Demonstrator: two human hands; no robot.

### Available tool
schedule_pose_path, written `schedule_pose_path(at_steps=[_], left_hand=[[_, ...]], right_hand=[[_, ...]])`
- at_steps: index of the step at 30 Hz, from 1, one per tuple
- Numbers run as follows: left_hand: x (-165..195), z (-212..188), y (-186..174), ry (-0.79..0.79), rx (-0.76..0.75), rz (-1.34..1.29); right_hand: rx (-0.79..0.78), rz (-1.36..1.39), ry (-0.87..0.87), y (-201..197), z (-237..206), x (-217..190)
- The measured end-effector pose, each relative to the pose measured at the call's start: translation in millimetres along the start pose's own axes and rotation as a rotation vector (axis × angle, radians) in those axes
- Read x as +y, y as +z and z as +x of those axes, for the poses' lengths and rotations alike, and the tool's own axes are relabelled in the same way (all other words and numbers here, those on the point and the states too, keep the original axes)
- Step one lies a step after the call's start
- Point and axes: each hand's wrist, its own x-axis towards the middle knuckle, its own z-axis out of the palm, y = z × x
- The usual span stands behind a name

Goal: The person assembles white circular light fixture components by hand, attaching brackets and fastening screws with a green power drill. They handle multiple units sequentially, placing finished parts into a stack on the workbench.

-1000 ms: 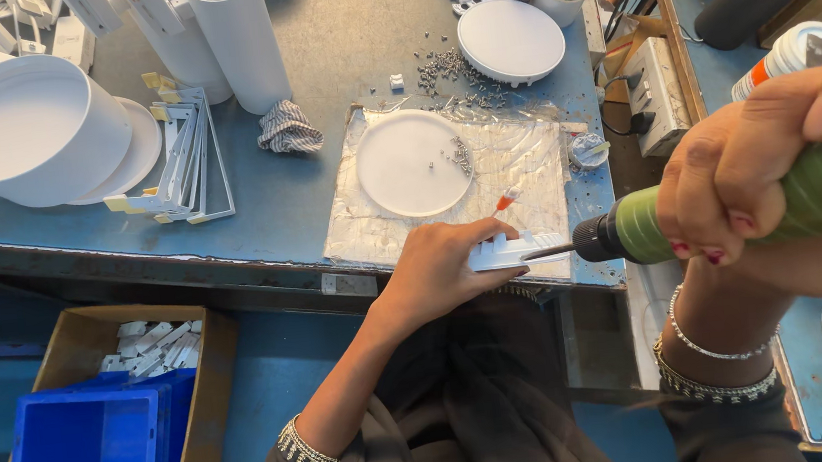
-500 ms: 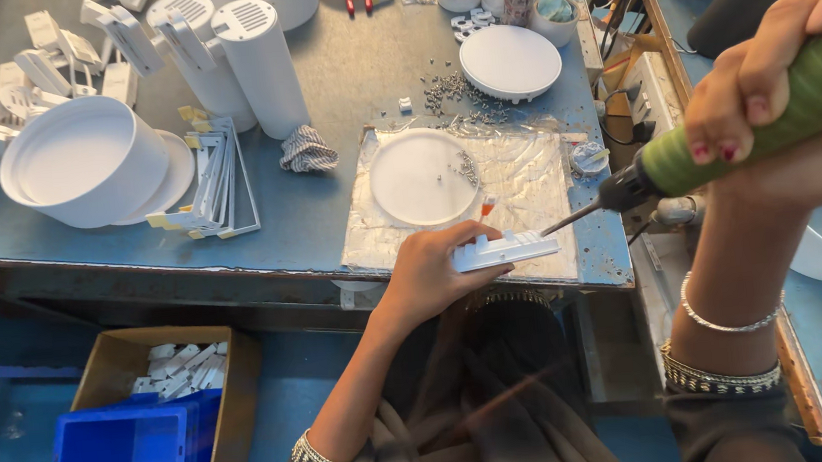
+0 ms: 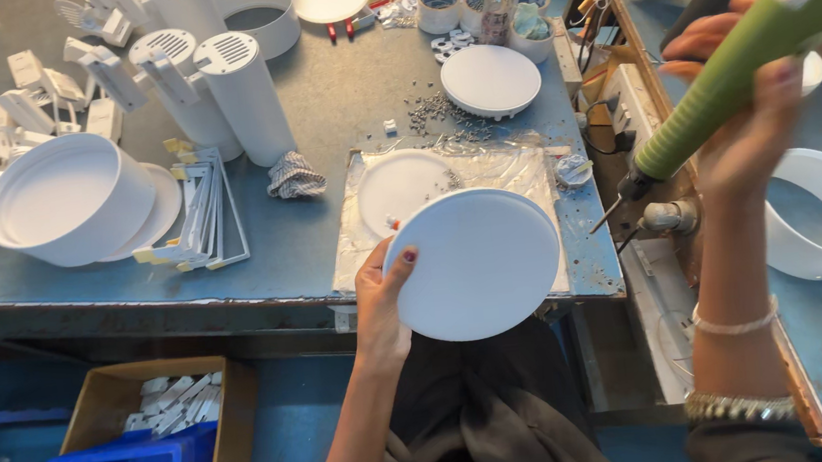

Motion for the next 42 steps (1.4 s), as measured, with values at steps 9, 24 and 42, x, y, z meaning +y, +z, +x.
schedule_pose_path(at_steps=[9, 24, 42], left_hand=[[-40, 14, -7, -0.023, 0.012, -0.288], [44, 20, 0, 0.444, -0.469, 1.142], [27, 26, -22, 0.526, -0.412, 1.184]], right_hand=[[0.082, 0.196, 0.664, 97, -186, -1], [-0.492, -0.862, 0.284, 69, -135, -24], [-0.415, -0.616, 0.516, 57, -155, 15]])
